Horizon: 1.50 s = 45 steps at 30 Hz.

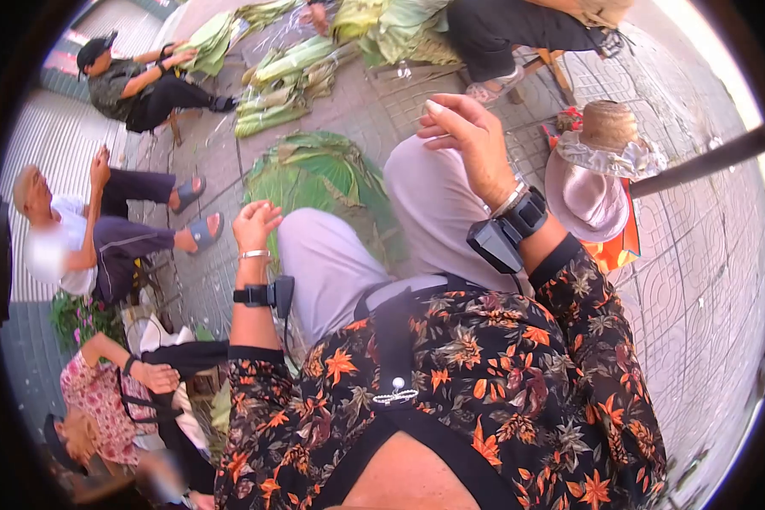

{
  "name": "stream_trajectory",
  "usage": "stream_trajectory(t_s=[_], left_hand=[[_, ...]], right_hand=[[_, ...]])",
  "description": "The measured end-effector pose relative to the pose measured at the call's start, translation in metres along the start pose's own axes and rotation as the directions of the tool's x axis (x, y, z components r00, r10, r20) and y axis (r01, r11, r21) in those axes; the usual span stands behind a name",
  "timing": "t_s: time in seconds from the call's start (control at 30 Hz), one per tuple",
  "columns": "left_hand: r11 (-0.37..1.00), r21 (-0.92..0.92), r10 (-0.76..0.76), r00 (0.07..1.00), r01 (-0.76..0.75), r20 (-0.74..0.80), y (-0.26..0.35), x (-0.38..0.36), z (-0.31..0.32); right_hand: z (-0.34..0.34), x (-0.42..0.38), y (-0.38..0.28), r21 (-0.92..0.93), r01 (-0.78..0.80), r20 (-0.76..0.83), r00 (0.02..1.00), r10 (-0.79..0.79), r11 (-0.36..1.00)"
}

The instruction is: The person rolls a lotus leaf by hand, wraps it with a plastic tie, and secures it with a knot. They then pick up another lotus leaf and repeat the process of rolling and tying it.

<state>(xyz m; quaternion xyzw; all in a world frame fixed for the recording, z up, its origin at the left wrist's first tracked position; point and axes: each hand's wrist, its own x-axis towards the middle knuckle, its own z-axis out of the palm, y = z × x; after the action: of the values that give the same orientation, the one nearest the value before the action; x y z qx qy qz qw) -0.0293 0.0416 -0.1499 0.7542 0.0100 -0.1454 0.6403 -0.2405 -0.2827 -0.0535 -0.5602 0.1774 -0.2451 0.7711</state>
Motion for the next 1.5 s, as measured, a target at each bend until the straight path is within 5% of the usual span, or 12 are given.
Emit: stream_trajectory(t_s=[0.23, 0.33, 0.47, 0.57, 0.8, 0.9, 1.0, 1.03, 1.13, 1.33, 1.5], left_hand=[[0.977, 0.106, -0.169, 0.977, 0.183, -0.134, -0.062, 0.022, -0.05], [0.919, 0.316, -0.191, 0.968, 0.235, -0.165, -0.09, 0.031, -0.055], [0.692, 0.717, -0.004, 0.994, 0.08, -0.107, -0.12, 0.038, -0.055], [0.602, 0.778, -0.026, 0.978, 0.18, -0.207, -0.158, 0.044, -0.062], [0.617, 0.601, -0.179, 0.834, 0.508, -0.521, -0.225, 0.027, -0.111], [0.658, 0.487, -0.333, 0.802, 0.574, -0.495, -0.221, 0.03, -0.127], [0.626, 0.525, -0.151, 0.749, 0.577, -0.645, -0.218, 0.031, -0.126], [0.56, 0.592, -0.164, 0.778, 0.58, -0.607, -0.222, 0.036, -0.132], [0.717, 0.426, -0.284, 0.789, 0.552, -0.545, -0.226, 0.037, -0.137], [0.798, 0.339, -0.175, 0.73, 0.499, -0.661, -0.209, 0.034, -0.134], [0.748, 0.466, -0.172, 0.816, 0.473, -0.552, -0.194, 0.037, -0.131]], right_hand=[[0.019, -0.017, 0.016, -0.532, 0.208, 0.079, 0.977, -0.196, 0.821], [0.018, -0.016, 0.016, -0.676, 0.29, 0.15, 0.954, -0.258, 0.678], [0.021, -0.023, 0.002, -0.76, 0.211, 0.112, 0.974, -0.196, 0.615], [0.021, -0.027, -0.002, -0.791, 0.145, 0.049, 0.983, -0.174, 0.594], [0.003, -0.034, -0.004, -0.86, 0.029, -0.076, 0.98, -0.183, 0.51], [-0.008, -0.033, -0.006, -0.913, 0.02, -0.052, 0.985, -0.166, 0.408], [-0.014, -0.034, -0.004, -0.897, 0.006, -0.083, 0.98, -0.182, 0.443], [-0.017, -0.034, -0.003, -0.898, -0.013, -0.104, 0.977, -0.184, 0.441], [-0.022, -0.036, -0.004, -0.917, -0.029, -0.116, 0.974, -0.197, 0.397], [-0.034, -0.037, -0.004, -0.907, -0.033, -0.122, 0.975, -0.186, 0.421], [-0.035, -0.035, -0.005, -0.888, -0.017, -0.11, 0.978, -0.176, 0.46]])
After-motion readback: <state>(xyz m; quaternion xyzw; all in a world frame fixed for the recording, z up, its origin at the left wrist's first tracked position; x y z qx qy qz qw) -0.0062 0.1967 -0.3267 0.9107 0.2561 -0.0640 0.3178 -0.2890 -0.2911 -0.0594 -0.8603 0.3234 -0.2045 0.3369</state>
